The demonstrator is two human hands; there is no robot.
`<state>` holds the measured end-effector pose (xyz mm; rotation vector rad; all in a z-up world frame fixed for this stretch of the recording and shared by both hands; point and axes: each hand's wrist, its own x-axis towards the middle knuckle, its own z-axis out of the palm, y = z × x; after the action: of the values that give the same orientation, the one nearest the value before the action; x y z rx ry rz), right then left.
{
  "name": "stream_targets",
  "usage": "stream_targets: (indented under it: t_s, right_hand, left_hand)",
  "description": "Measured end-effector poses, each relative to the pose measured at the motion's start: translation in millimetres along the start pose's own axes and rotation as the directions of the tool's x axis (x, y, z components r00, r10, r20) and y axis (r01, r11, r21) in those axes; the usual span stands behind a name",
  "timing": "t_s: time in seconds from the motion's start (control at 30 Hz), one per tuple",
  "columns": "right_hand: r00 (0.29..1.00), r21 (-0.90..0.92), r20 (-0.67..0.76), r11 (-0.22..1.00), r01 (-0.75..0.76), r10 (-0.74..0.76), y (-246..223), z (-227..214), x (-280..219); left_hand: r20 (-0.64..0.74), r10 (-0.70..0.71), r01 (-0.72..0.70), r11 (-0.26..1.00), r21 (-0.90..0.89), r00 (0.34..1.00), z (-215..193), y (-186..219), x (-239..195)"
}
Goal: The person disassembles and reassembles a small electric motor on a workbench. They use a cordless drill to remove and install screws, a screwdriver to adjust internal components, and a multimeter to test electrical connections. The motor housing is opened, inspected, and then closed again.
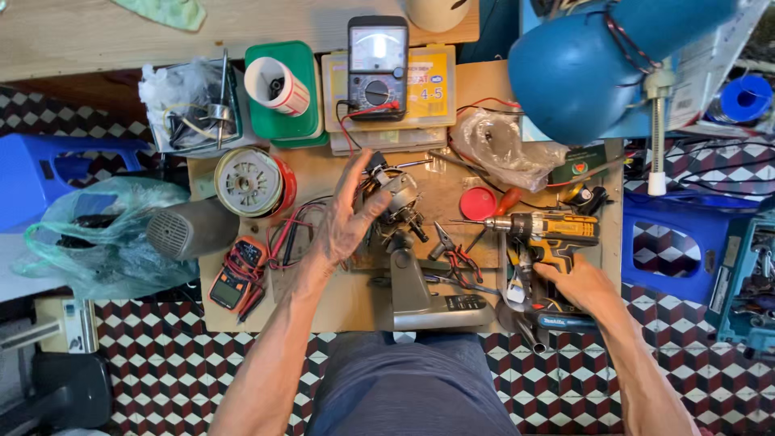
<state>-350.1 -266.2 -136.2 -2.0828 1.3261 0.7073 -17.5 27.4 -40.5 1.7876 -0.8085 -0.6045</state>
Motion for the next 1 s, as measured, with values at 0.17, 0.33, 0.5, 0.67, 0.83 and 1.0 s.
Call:
stream_targets:
  t_s: [0.17, 0.33, 0.5, 0.67, 0.83, 1.0]
  right_hand:
    - [0.964, -0.002, -0.263, 0.999, 0.050, -0.049, -67, -32, -74]
    - [0.747, 0.089, -0.477, 0.820, 0.566, -0.464, -195, -30, -128]
    - [0.786, -0.053, -0.299, 0.832, 0.552, -0.541, -304, -19, -109]
    - [0.854, -0.135, -0.222, 0.882, 0.452, -0.471, -319, -14, -93]
    - [0.838, -0.106, -0.266, 0.878, 0.466, -0.477, -315, -18, -97]
    - [0.884, -0.062, -0.257, 0.919, 0.388, -0.391, -303, -24, -120]
  left_hand:
    - [-0.473, -0.278, 0.170, 0.951, -0.258, 0.836, 0, -67, -48]
    - [-0.351, -0.538, 0.394, 0.825, -0.405, 0.766, 28, -142, -77]
    - [-0.198, -0.519, 0.389, 0.798, -0.459, 0.832, 52, -171, -82]
    - [-0.097, -0.497, 0.370, 0.750, -0.549, 0.862, 60, -173, -75]
    - [-0.114, -0.508, 0.398, 0.778, -0.487, 0.854, 55, -161, -62]
    - [-0.132, -0.478, 0.388, 0.821, -0.419, 0.868, 54, -149, -60]
